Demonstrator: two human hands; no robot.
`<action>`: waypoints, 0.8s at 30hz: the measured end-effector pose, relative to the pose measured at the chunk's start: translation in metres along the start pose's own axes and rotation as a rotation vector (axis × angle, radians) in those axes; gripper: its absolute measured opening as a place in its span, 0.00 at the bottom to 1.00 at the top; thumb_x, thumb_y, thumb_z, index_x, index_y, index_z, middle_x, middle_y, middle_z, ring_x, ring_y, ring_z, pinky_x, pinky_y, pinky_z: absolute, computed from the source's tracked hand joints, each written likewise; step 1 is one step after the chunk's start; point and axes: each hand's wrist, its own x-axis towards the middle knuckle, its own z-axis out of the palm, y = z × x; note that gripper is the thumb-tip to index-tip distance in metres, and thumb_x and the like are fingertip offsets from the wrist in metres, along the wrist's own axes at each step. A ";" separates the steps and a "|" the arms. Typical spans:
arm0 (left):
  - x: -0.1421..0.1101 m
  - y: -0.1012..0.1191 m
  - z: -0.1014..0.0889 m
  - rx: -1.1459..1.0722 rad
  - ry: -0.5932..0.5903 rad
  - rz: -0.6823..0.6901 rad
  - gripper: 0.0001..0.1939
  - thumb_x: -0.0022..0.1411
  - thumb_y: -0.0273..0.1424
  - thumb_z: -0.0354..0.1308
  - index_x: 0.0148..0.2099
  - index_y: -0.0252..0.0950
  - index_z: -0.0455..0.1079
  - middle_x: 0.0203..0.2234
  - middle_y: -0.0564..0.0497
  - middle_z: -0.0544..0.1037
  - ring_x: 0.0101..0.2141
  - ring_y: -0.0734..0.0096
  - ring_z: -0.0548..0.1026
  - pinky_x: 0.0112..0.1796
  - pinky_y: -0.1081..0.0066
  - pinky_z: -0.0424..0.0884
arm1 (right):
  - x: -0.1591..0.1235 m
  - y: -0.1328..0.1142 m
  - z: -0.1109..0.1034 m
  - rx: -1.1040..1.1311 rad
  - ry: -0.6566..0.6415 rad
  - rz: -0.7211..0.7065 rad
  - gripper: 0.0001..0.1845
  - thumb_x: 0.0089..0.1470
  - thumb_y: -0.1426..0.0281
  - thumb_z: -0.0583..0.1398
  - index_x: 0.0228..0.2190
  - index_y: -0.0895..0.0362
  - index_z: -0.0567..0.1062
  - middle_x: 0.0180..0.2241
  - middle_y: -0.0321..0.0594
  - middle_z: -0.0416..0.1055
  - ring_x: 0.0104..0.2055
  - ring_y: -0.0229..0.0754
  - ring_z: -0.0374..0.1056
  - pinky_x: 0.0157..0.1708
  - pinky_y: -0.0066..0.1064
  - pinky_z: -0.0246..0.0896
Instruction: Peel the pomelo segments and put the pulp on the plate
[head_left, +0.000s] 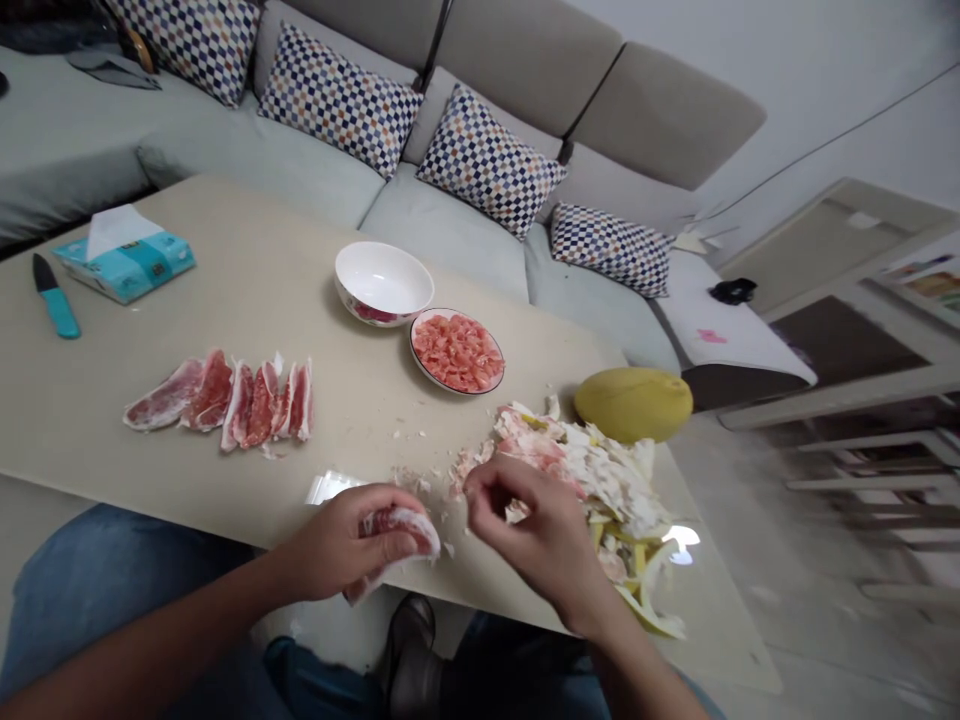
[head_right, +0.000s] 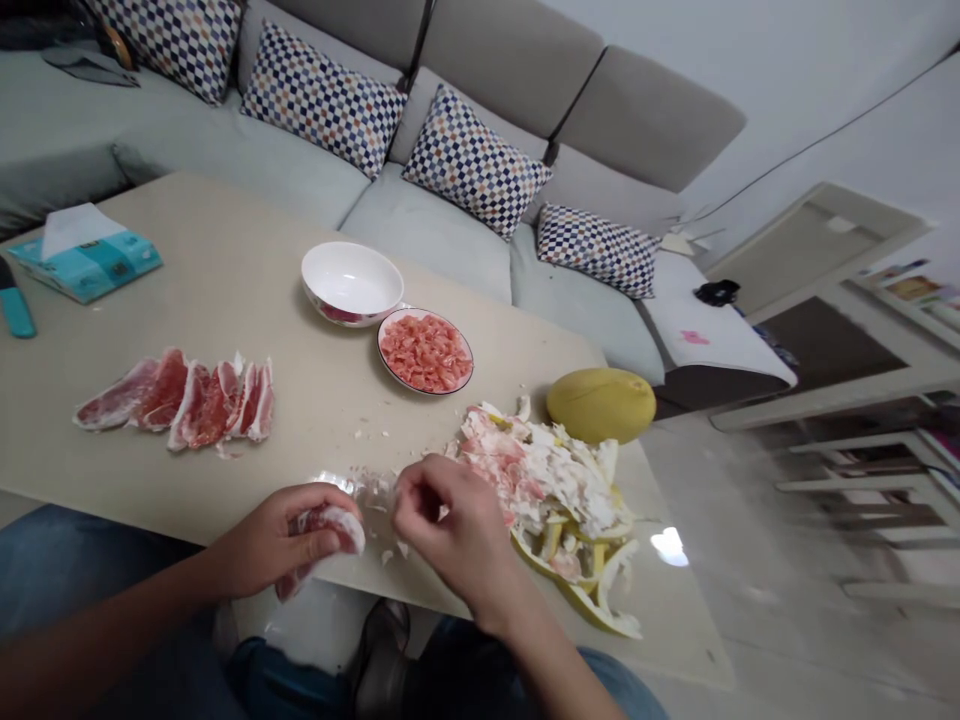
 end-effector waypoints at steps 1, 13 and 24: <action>0.001 -0.001 -0.001 -0.079 0.007 -0.036 0.19 0.61 0.45 0.56 0.48 0.37 0.71 0.20 0.56 0.73 0.12 0.80 0.62 0.13 0.78 0.57 | 0.001 0.008 -0.002 0.028 0.038 0.061 0.10 0.53 0.75 0.54 0.21 0.55 0.66 0.19 0.32 0.63 0.21 0.34 0.59 0.22 0.25 0.53; 0.014 -0.009 0.001 -0.595 0.129 0.013 0.15 0.62 0.38 0.59 0.48 0.37 0.72 0.34 0.50 0.76 0.35 0.71 0.74 0.34 0.75 0.68 | -0.029 0.032 0.036 0.147 0.037 0.202 0.12 0.60 0.68 0.55 0.40 0.56 0.77 0.35 0.42 0.76 0.32 0.40 0.71 0.30 0.29 0.64; 0.008 -0.009 0.000 -0.205 0.349 0.151 0.21 0.62 0.42 0.57 0.54 0.39 0.68 0.40 0.47 0.79 0.43 0.61 0.76 0.42 0.65 0.72 | -0.028 -0.022 0.058 0.456 -0.132 0.379 0.08 0.52 0.67 0.63 0.30 0.58 0.81 0.22 0.36 0.72 0.22 0.34 0.61 0.22 0.24 0.56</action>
